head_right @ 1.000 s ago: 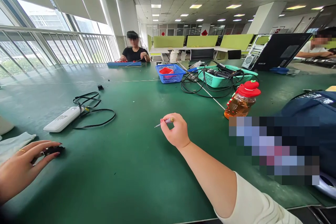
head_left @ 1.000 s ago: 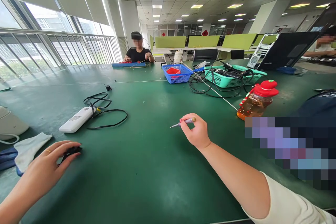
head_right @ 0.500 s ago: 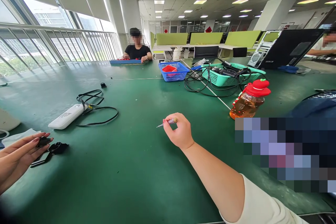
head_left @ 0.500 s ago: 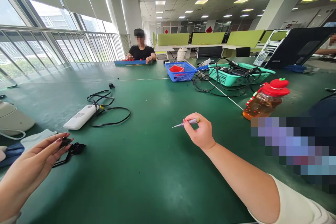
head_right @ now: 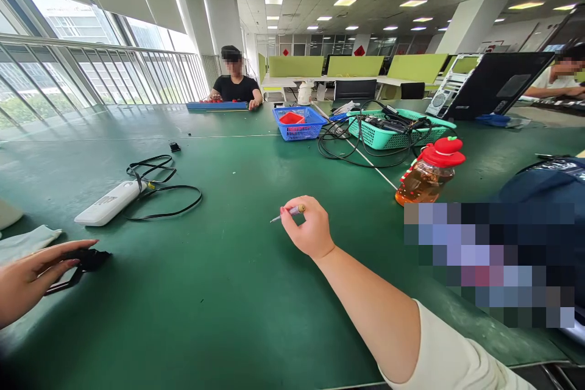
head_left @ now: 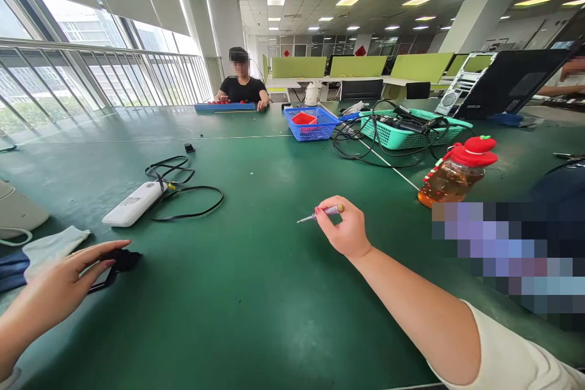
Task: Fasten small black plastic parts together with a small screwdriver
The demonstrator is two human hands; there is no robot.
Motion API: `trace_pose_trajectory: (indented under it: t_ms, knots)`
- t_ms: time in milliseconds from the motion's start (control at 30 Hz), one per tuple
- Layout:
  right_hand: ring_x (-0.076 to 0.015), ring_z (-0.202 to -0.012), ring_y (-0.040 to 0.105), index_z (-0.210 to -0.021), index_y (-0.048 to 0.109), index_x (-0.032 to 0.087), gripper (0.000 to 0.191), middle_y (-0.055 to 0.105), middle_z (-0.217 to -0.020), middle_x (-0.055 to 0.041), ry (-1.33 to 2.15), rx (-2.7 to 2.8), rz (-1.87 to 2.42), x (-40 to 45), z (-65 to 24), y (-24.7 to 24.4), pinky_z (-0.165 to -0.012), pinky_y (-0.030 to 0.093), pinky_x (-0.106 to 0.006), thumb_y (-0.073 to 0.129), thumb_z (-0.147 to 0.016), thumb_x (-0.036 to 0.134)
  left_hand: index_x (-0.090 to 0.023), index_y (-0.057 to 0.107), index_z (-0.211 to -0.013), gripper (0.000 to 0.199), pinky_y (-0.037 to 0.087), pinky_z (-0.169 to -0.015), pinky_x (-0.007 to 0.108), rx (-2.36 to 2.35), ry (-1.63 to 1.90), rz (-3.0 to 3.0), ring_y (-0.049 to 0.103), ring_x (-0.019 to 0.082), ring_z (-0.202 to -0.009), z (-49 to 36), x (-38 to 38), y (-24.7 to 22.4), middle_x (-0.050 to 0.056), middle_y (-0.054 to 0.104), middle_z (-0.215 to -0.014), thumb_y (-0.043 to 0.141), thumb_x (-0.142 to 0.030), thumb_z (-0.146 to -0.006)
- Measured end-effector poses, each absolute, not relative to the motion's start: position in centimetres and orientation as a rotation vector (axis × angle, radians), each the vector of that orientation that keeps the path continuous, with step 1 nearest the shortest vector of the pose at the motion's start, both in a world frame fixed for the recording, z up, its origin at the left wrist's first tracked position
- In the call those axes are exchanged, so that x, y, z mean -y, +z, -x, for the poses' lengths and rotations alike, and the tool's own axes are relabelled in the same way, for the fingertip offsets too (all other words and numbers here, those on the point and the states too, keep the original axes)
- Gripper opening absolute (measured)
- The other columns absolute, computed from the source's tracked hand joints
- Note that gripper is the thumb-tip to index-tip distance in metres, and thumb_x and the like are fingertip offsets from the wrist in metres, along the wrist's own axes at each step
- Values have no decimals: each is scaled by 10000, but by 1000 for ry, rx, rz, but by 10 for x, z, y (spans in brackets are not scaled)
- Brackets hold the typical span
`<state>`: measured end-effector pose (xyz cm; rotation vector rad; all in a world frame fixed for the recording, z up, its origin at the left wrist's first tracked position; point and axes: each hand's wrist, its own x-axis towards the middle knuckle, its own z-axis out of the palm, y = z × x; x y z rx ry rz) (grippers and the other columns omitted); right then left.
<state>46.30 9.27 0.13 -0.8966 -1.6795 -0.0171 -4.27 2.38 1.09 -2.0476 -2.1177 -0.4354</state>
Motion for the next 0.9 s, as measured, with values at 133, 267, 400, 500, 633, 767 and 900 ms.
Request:
trace_pose_trajectory:
  t_ms: [133,267,400,500,633,767,900]
  knots:
    - [-170,-656,638,-739,587,234,129,669,-696,2,-14,1675,900,-93,-463,1,-667,525,-312,586,-866,213,-322,688,-1203,542,554,-746,301,2179,-281,2130,702,219,-839,60,-30,5,-29,756,-1074,308,-555,-895]
    - [-165,-647,634,-741,588,231,127,666,-695,3,-10,1676,895,-94,-463,1,-667,523,-310,586,-867,211,-333,695,-1191,526,559,-834,323,2167,-275,2147,706,222,-891,69,-35,1,-41,737,-1142,326,-554,-888]
    - [-168,-649,636,-733,583,233,136,668,-692,0,-7,1677,910,-94,-463,0,-665,525,-313,578,-868,224,-318,723,-1133,497,571,-848,320,2203,-377,2193,712,215,-892,66,-34,-1,-41,741,-1128,370,-554,-873]
    - [-171,-652,638,-729,581,235,141,671,-695,-4,3,1681,927,-94,-463,0,-664,526,-316,571,-870,236,-308,724,-1132,501,561,-913,348,2281,-472,2211,710,228,-956,67,-35,-3,-38,745,-1123,411,-577,-847]
    - [-168,-645,634,-730,581,235,140,666,-692,-2,11,1688,923,-94,-462,1,-660,523,-314,573,-870,236,-293,708,-1172,583,520,-999,400,2403,-586,2238,679,264,-1087,75,-36,-6,-25,731,-1171,467,-669,-797]
    - [-164,-637,627,-731,580,235,136,661,-684,5,11,1690,910,-94,-462,1,-655,517,-308,580,-866,218,-311,669,-1236,661,475,-1054,438,2505,-563,2234,622,287,-1198,83,-36,-7,-32,698,-1245,502,-735,-756]
    - [-165,-642,628,-733,582,234,131,665,-690,5,8,1693,905,-94,-462,0,-653,515,-306,585,-863,215,-357,682,-1199,658,430,-1102,418,2458,-463,2257,594,266,-1240,80,-30,-9,-70,678,-1276,513,-774,-719]
